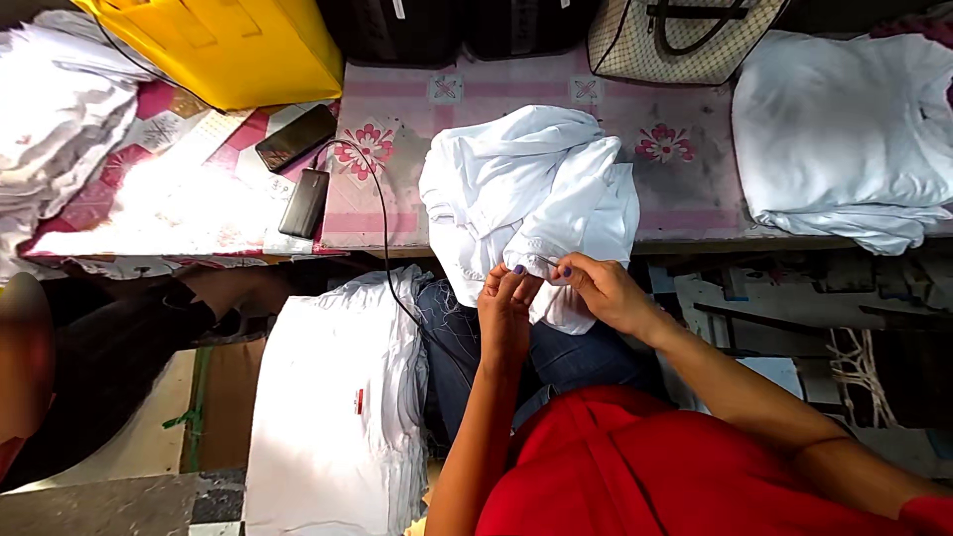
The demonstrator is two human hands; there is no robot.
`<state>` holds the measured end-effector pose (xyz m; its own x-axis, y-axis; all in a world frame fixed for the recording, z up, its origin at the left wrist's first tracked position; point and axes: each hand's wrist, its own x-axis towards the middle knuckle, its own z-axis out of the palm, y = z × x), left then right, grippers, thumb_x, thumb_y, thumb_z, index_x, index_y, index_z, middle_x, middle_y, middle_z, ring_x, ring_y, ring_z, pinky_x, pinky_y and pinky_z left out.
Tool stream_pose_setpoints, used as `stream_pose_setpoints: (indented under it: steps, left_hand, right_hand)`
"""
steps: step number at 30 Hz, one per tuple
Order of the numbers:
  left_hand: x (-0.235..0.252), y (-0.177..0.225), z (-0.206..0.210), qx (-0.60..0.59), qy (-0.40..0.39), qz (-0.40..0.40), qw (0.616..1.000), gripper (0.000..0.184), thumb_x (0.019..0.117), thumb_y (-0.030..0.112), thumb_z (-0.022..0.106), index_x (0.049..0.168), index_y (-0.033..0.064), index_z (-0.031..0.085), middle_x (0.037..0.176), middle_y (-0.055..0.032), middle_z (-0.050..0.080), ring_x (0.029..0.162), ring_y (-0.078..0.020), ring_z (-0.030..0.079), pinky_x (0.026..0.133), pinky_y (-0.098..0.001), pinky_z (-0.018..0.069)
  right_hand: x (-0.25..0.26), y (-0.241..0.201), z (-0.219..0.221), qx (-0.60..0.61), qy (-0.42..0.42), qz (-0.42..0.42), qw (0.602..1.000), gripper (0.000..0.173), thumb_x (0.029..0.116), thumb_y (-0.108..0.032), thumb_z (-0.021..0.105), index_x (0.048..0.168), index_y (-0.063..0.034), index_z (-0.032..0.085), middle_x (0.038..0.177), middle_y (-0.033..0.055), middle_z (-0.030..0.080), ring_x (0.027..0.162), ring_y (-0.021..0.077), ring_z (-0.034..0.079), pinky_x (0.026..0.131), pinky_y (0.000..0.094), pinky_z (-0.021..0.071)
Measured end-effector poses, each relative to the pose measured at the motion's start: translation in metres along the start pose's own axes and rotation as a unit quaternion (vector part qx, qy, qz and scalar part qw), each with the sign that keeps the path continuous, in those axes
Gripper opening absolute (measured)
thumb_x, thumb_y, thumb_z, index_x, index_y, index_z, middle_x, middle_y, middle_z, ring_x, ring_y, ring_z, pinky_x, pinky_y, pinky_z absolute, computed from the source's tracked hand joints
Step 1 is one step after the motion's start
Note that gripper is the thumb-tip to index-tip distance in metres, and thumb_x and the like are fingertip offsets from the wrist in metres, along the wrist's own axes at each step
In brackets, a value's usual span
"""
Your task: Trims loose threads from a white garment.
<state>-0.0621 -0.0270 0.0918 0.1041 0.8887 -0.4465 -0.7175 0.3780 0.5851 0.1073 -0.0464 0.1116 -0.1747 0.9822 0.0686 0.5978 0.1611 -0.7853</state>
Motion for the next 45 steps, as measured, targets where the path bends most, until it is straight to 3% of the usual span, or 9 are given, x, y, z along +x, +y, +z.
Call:
stream_pose_setpoints:
  steps: [2,6,14,21,32,40,45]
  left_hand:
    - [0.0,0.0,0.002,0.003,0.002,0.003,1.0,0.012,0.1028,-0.005,0.046,0.105,0.0028,0.055,0.086,-0.009,0.073,0.079,-0.0194,0.075,0.083,-0.0358,0.0624]
    - [0.0,0.001,0.001,0.003,0.01,0.011,1.0,0.011,0.1028,-0.004,0.046,0.105,0.0028,0.055,0.086,-0.0091,0.073,0.079,-0.0198,0.075,0.083,-0.0362,0.0625]
    - [-0.001,0.0,0.002,0.006,0.002,0.022,1.0,0.012,0.1023,-0.005,0.046,0.102,0.0031,0.055,0.08,-0.0072,0.071,0.074,-0.0173,0.073,0.081,-0.0342,0.0624]
    - [-0.003,0.001,0.005,0.021,0.018,0.034,0.999,0.01,0.1013,-0.007,0.049,0.102,0.0017,0.055,0.08,-0.0079,0.072,0.073,-0.0175,0.074,0.079,-0.0336,0.0631]
    - [-0.003,0.0,0.004,0.028,0.018,0.031,0.999,0.011,0.1001,-0.008,0.05,0.102,0.0013,0.056,0.078,-0.0068,0.071,0.071,-0.0167,0.073,0.079,-0.0341,0.063]
    - [-0.005,-0.001,0.005,0.052,0.019,0.044,0.997,0.011,0.0996,-0.009,0.05,0.105,-0.0006,0.056,0.081,-0.0082,0.072,0.075,-0.0192,0.075,0.08,-0.0361,0.0636]
    - [-0.005,-0.001,0.001,0.066,0.013,0.057,0.996,0.011,0.0995,-0.009,0.051,0.105,-0.0006,0.055,0.082,-0.0084,0.073,0.076,-0.0192,0.075,0.082,-0.0365,0.0635]
  right_hand:
    - [-0.001,0.005,0.007,-0.079,0.044,-0.029,0.995,0.038,0.108,-0.033,0.046,0.103,-0.0035,0.07,0.074,0.0081,0.065,0.067,0.0216,0.065,0.061,0.0424,0.0511]
    - [-0.008,0.006,0.015,-0.132,0.068,-0.032,0.988,0.042,0.108,-0.036,0.045,0.102,-0.003,0.07,0.072,0.0099,0.066,0.065,0.0257,0.066,0.058,0.0446,0.0507]
    - [-0.005,0.005,0.02,-0.165,0.093,-0.045,0.981,0.041,0.107,-0.036,0.047,0.1,-0.0032,0.07,0.069,0.0091,0.065,0.062,0.0252,0.066,0.055,0.0432,0.0496]
    - [-0.005,0.008,0.032,-0.228,0.165,-0.093,0.955,0.041,0.1058,-0.035,0.051,0.1,-0.0006,0.071,0.067,0.0095,0.065,0.053,0.0242,0.062,0.047,0.0387,0.0469]
    - [-0.004,0.011,0.033,-0.237,0.167,-0.102,0.952,0.041,0.106,-0.035,0.051,0.1,0.0001,0.071,0.067,0.0091,0.065,0.053,0.0233,0.061,0.047,0.0378,0.0464]
    - [0.0,0.012,0.037,-0.257,0.195,-0.127,0.938,0.036,0.1055,-0.029,0.053,0.093,-0.0011,0.071,0.072,0.0098,0.068,0.056,0.024,0.064,0.047,0.0374,0.0475]
    - [-0.001,0.013,0.036,-0.205,0.177,-0.112,0.956,0.035,0.1062,-0.028,0.052,0.095,-0.0021,0.072,0.071,0.0093,0.067,0.057,0.0234,0.065,0.049,0.0381,0.0486]
